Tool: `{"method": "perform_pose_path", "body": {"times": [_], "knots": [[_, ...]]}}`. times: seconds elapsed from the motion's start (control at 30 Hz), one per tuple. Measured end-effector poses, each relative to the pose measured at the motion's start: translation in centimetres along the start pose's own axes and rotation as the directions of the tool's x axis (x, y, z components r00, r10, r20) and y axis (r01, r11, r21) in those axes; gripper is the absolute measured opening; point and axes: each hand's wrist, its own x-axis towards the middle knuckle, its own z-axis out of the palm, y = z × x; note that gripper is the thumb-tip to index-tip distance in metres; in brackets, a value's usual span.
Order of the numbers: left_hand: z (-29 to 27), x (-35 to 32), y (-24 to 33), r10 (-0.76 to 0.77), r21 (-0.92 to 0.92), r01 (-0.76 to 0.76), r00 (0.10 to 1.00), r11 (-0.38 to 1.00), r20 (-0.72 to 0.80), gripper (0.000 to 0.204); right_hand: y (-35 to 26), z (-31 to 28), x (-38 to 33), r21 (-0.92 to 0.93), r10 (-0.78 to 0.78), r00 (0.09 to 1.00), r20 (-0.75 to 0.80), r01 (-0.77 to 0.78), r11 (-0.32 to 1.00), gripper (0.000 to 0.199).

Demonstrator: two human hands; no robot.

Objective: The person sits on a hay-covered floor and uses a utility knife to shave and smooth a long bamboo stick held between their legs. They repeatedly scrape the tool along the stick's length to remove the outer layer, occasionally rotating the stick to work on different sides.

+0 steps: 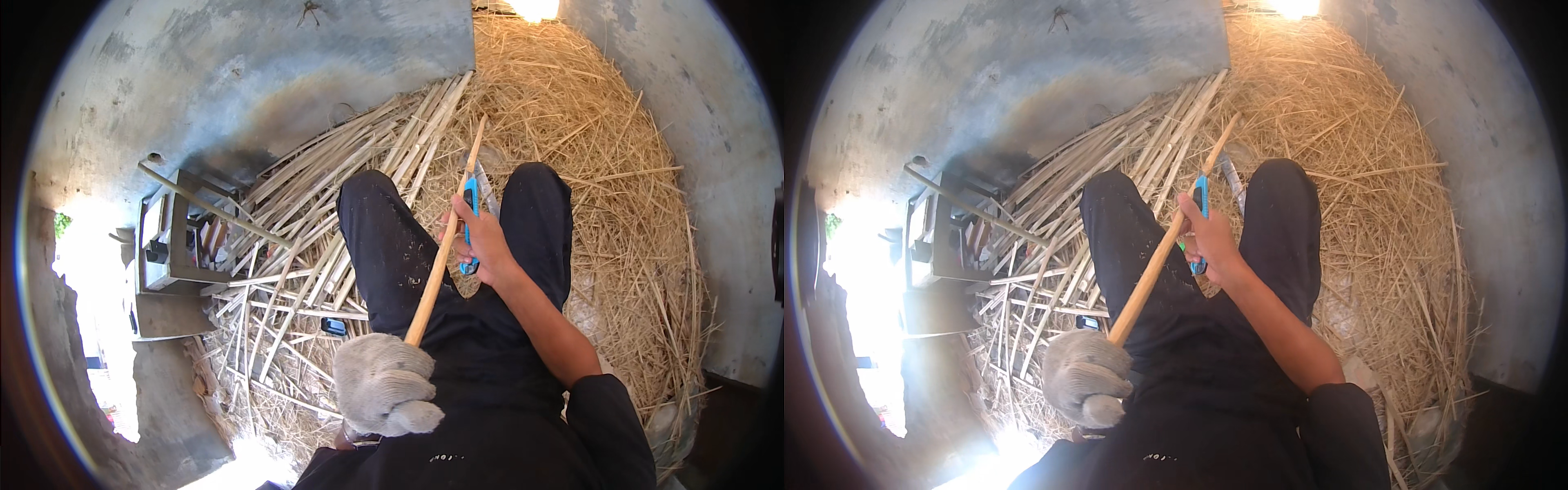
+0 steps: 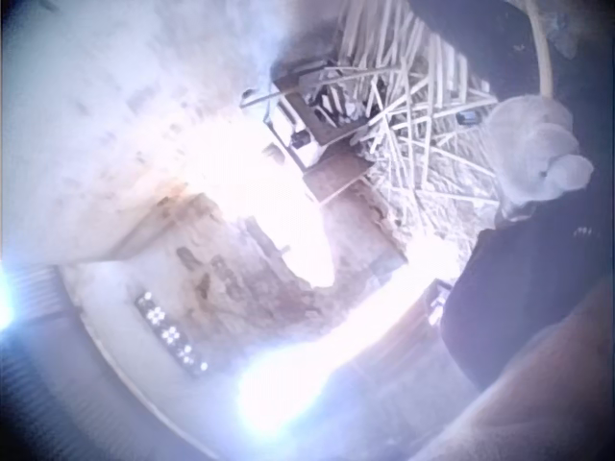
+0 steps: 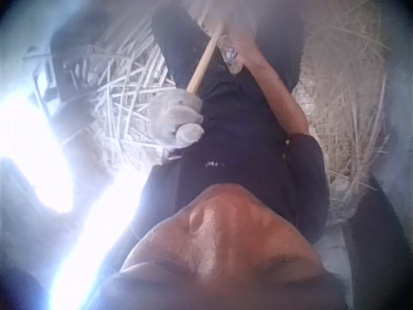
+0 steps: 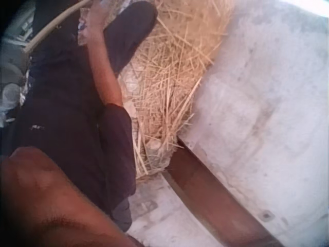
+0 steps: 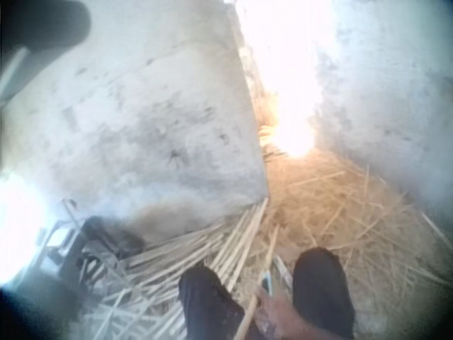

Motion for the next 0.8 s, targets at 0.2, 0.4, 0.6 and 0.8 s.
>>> {"method": "perform_pose_path", "body": {"times": [0.2, 0.4, 0.6, 0.8], "knots": [[0.4, -1.0, 0.4, 0.025, 0.077, -0.035, 0.992, 0.996, 0.126, 0.027, -1.5, -0.8, -3.8, -0.067, 0.111, 0.963, 0.247, -0.097, 0.993, 0.041], [2.5, 2.5, 3.8, -0.270, 0.333, 0.089, 0.790, 0.939, 0.550, 0.020, -2.0, -2.3, -8.9, -0.006, 0.116, 0.933, 0.341, -0.121, 0.993, 0.072], [7.3, 3.4, 4.3, -0.168, 0.194, 0.000, 0.503, 0.981, 0.848, 0.011, -1.2, -6.4, -11.3, 0.007, 0.111, 0.985, 0.134, -0.113, 0.994, 0.042], [8.5, 4.0, 4.3, -0.127, 0.111, 0.066, 0.343, 0.992, 0.931, 0.019, 1.1, -7.3, -11.4, -0.168, -0.141, 0.963, -0.231, 0.103, 0.980, 0.035]]}}
